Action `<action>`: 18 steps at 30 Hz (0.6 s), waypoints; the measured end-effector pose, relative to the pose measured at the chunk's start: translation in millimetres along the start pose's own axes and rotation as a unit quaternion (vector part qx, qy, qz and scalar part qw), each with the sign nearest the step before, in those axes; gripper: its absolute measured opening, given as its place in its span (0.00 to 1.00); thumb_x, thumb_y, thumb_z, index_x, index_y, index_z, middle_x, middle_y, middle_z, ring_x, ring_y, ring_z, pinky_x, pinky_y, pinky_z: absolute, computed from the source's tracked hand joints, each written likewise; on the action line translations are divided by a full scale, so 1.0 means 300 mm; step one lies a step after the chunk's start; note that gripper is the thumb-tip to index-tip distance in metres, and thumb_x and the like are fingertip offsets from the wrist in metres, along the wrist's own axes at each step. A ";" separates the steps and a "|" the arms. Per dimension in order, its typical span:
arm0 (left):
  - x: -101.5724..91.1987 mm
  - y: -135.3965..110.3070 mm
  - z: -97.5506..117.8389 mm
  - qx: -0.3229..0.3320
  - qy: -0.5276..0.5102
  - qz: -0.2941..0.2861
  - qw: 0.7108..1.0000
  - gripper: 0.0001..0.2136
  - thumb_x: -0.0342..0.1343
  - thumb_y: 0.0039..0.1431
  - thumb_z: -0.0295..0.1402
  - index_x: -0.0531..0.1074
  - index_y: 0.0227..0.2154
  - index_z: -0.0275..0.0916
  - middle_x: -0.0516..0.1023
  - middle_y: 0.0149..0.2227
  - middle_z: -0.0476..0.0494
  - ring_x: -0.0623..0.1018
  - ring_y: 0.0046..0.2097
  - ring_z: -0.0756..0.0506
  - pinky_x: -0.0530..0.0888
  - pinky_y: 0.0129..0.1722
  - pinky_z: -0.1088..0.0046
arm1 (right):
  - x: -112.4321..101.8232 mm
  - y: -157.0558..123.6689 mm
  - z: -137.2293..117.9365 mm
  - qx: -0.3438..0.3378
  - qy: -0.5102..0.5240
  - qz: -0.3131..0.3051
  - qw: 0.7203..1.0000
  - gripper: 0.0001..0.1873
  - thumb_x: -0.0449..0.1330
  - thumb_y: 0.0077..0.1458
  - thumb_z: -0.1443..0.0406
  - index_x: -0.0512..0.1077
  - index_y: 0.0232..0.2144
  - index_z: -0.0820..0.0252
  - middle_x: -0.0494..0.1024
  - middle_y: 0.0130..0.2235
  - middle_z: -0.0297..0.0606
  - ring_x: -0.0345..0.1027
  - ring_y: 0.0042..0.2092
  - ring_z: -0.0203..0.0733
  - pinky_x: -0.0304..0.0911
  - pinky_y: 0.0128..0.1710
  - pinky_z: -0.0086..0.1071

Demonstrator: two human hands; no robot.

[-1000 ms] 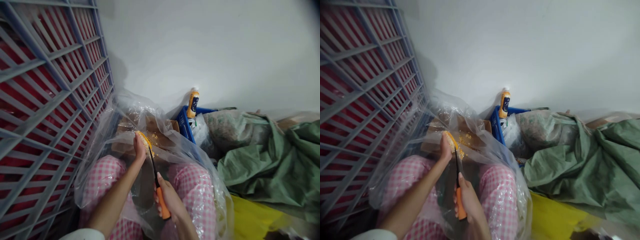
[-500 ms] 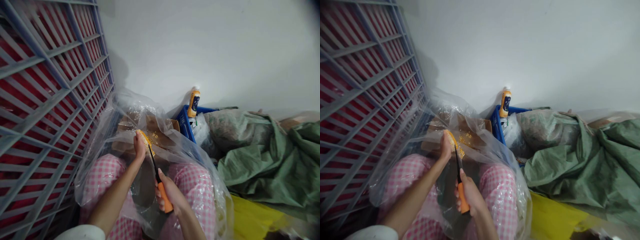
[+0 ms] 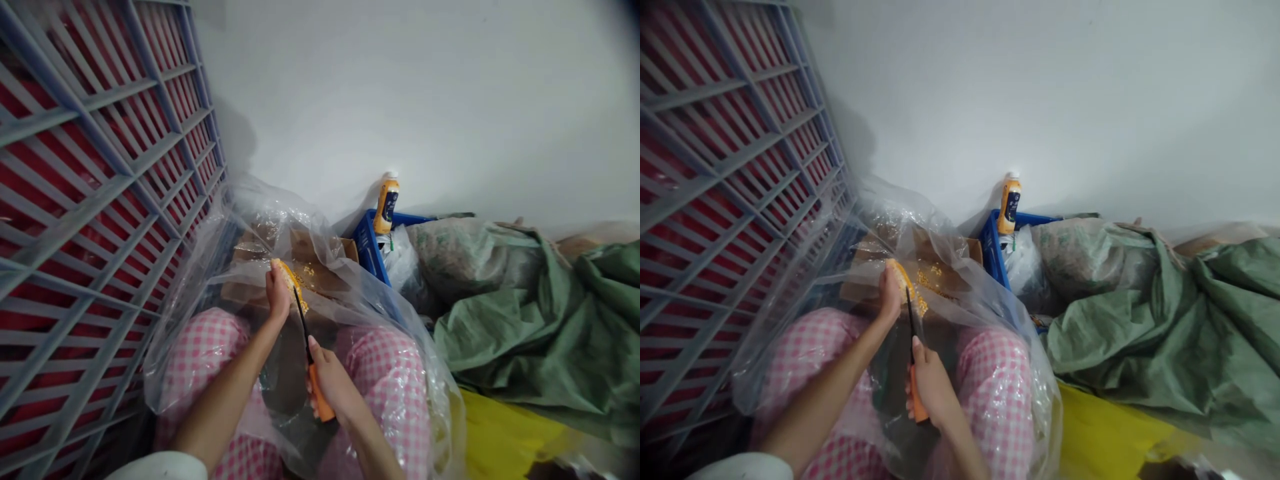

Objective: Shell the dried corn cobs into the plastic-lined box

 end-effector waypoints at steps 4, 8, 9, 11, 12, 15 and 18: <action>0.003 -0.010 0.012 -0.016 -0.011 -0.004 1.000 0.17 0.46 0.61 0.46 0.66 0.26 0.39 0.65 0.23 0.53 0.65 0.27 0.50 0.63 0.31 0.73 | -0.015 0.012 0.002 0.013 0.058 -0.060 0.996 0.27 0.36 0.63 0.47 0.65 0.33 0.60 0.58 0.15 0.23 0.50 0.11 0.31 0.53 0.11 0.24; -0.003 -0.016 0.009 -0.021 -0.007 0.002 1.000 0.18 0.48 0.59 0.49 0.67 0.26 0.39 0.65 0.22 0.53 0.65 0.27 0.49 0.62 0.31 0.72 | -0.035 0.023 -0.010 -0.073 -0.203 0.097 0.972 0.26 0.39 0.64 0.53 0.69 0.33 0.64 0.69 0.19 0.34 0.61 0.14 0.35 0.56 0.13 0.27; -0.005 -0.014 0.007 -0.019 -0.008 0.002 1.000 0.18 0.49 0.58 0.50 0.67 0.26 0.39 0.65 0.22 0.53 0.65 0.27 0.49 0.62 0.31 0.72 | -0.034 0.022 -0.015 -0.084 -0.261 0.127 0.953 0.26 0.39 0.65 0.54 0.70 0.35 0.65 0.73 0.22 0.39 0.65 0.16 0.38 0.58 0.15 0.29; -0.006 -0.010 0.004 -0.010 -0.012 -0.003 1.000 0.19 0.49 0.57 0.51 0.68 0.26 0.39 0.65 0.22 0.53 0.65 0.27 0.49 0.62 0.30 0.72 | -0.027 0.016 -0.022 -0.095 -0.348 0.168 0.918 0.26 0.38 0.65 0.56 0.71 0.37 0.66 0.78 0.29 0.49 0.73 0.24 0.45 0.63 0.22 0.32; -0.004 -0.007 0.005 -0.008 -0.016 -0.005 1.000 0.19 0.50 0.56 0.51 0.68 0.27 0.39 0.66 0.23 0.52 0.66 0.27 0.50 0.63 0.30 0.73 | -0.023 0.013 -0.021 -0.102 -0.376 0.187 0.902 0.25 0.39 0.66 0.57 0.71 0.38 0.66 0.79 0.32 0.53 0.76 0.29 0.49 0.65 0.26 0.34; 0.004 -0.007 0.012 -0.023 -0.060 -0.013 0.998 0.17 0.50 0.58 0.49 0.69 0.29 0.39 0.69 0.25 0.51 0.69 0.30 0.50 0.66 0.33 0.74 | -0.010 0.009 0.005 -0.134 -0.367 0.206 0.897 0.22 0.40 0.65 0.59 0.71 0.37 0.65 0.79 0.32 0.52 0.77 0.34 0.51 0.65 0.29 0.34; 0.014 -0.013 0.018 -0.081 -0.126 -0.051 0.987 0.17 0.49 0.59 0.48 0.71 0.33 0.37 0.73 0.29 0.48 0.73 0.34 0.49 0.69 0.38 0.73 | 0.002 0.015 0.050 -0.126 -0.202 0.133 0.962 0.24 0.38 0.66 0.55 0.68 0.34 0.61 0.71 0.21 0.36 0.69 0.20 0.40 0.59 0.17 0.28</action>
Point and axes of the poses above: each hand's wrist, its own y-axis towards the middle knuckle, its own x-axis out of the palm, z = x × y, the point moved 1 cm from there along y, towards the middle knuckle
